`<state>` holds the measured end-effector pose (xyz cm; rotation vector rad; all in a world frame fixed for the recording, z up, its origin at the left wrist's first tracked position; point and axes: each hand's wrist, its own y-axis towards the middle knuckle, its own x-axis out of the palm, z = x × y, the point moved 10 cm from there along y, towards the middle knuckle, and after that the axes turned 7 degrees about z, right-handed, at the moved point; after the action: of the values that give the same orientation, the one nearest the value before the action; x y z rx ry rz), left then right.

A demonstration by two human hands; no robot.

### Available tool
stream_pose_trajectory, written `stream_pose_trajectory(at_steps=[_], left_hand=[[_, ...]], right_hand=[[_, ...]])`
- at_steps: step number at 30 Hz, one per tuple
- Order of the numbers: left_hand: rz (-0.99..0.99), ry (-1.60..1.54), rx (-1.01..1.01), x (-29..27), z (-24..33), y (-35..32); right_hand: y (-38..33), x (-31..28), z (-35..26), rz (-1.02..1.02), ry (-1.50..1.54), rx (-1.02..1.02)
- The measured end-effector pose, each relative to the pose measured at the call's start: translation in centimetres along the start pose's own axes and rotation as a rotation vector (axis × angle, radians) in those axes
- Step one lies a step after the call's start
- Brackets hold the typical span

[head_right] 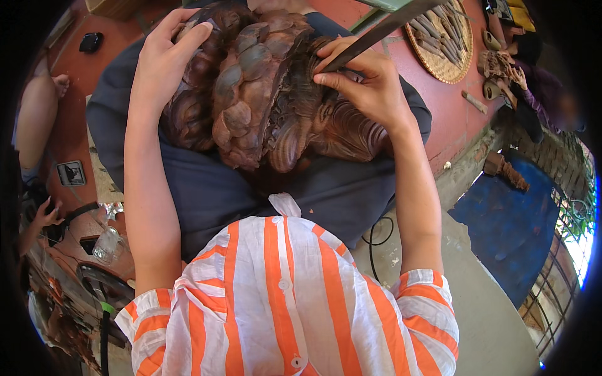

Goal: The person carves a large wooden sculpture resting on their lap using a small carving knife. They hold the piece steady with one hand while making precise cuts and scraping motions with the other, occasionally rotating the workpiece to access different areas.

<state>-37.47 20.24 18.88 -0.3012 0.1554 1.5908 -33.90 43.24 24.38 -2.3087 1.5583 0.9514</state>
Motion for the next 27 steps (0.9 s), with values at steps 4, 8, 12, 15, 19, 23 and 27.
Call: stream_pose_trajectory(at_steps=[4, 8, 12, 15, 19, 23, 27], left_hand=[[0.103, 0.101, 0.073, -0.8, 2.1, -0.1], [0.083, 0.075, 0.033, -0.7, 2.0, -0.1], [0.081, 0.083, 0.016, -0.7, 1.6, -0.1], [0.09, 0.115, -0.005, -0.7, 1.7, -0.2], [0.078, 0.093, 0.036, -0.7, 1.9, -0.2], [0.089, 0.112, 0.013, -0.8, 2.5, -0.2], [0.089, 0.107, 0.026, -0.8, 1.8, -0.2]], right_hand=[[-0.1, 0.2, 0.1, -0.029, -0.039, -0.021], [-0.2, 0.3, 0.7, -0.076, -0.036, 0.044], [0.2, 0.1, -0.4, 0.007, -0.108, -0.051], [0.2, -0.2, -0.2, 0.071, -0.184, -0.063], [0.3, -0.9, 0.7, 0.248, -0.142, 0.109], [0.1, -1.3, 1.4, 0.219, -0.022, 0.179], [0.2, -1.0, 0.5, 0.168, -0.082, 0.008]])
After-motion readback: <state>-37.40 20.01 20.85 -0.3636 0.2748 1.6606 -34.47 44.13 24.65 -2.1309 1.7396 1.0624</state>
